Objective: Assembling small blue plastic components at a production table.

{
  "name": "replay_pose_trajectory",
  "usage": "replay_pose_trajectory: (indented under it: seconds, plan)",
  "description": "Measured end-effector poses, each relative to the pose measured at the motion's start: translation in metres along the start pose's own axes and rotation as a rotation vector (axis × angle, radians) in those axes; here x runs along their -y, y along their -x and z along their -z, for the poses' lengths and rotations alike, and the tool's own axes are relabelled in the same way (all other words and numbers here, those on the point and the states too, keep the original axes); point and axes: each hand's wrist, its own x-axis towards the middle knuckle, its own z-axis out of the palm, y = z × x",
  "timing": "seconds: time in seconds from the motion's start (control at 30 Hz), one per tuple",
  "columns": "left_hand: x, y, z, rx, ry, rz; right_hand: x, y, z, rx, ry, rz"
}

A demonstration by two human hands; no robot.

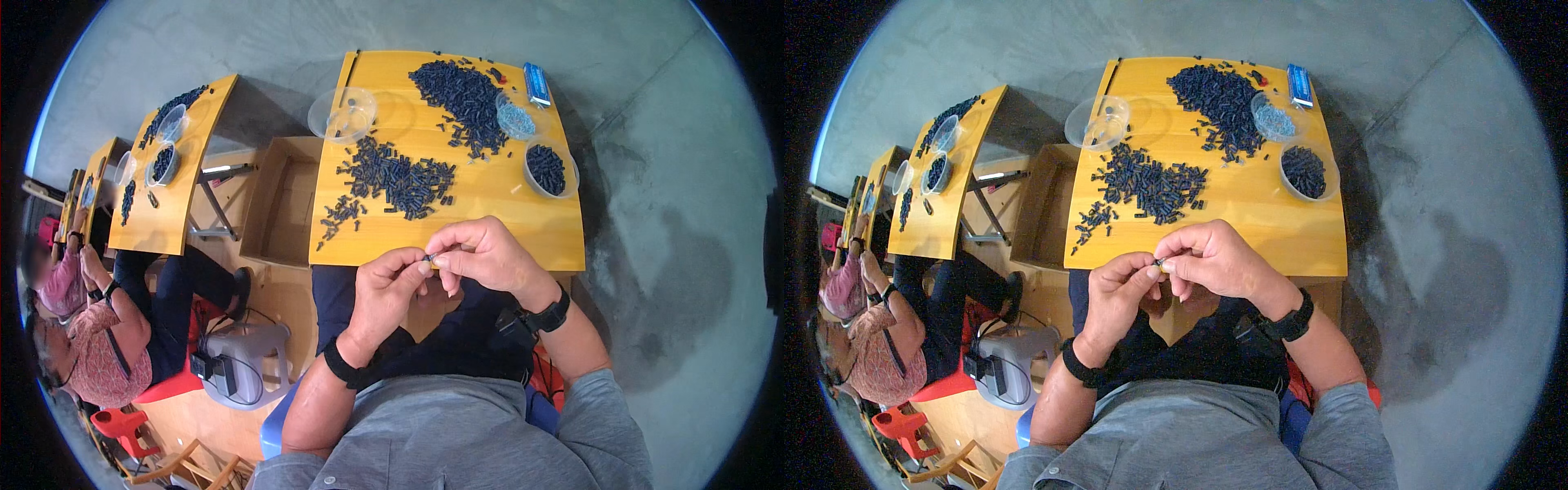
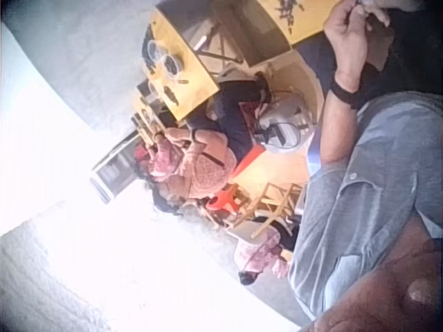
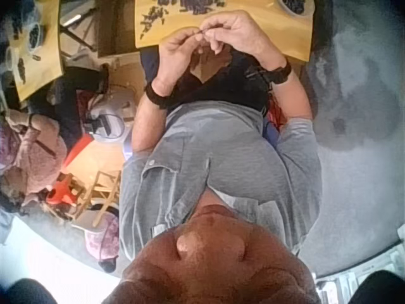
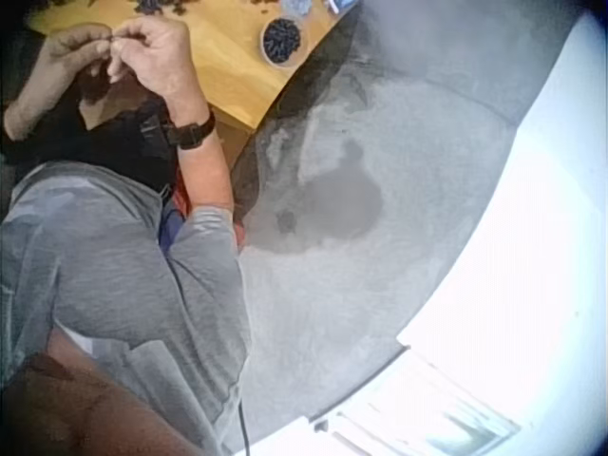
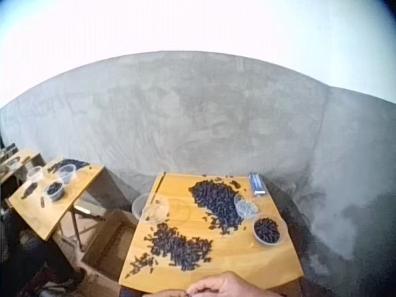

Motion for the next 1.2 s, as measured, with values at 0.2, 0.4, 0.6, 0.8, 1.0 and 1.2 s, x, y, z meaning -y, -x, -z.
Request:
replay_pose_trajectory:
  seconds: [0.2, 0.4, 0.6, 0.8, 1.0, 1.2]
  plan:
    - [0.002, -0.001, 0.000, -0.030, -0.017, -0.015, 0.000, 0.001, -0.006, -0.057, 0.066, 0.065]
    - [-0.002, -0.001, -0.001, -0.034, 0.054, 0.053, -0.002, 0.001, -0.008, -0.124, 0.157, 0.073]
    - [-0.003, 0.000, 0.000, -0.026, 0.074, 0.033, -0.011, 0.001, -0.010, -0.183, 0.100, 0.133]
    - [-0.001, 0.002, 0.001, -0.021, 0.085, 0.051, -0.011, 0.003, -0.013, -0.199, 0.060, 0.141]
    - [0.000, 0.003, 0.000, -0.025, 0.068, 0.040, -0.013, 0.005, -0.014, -0.186, 0.078, 0.165]
    - [0.001, 0.003, 0.000, -0.013, 0.040, 0.051, -0.005, 0.006, -0.017, -0.208, 0.237, 0.209]
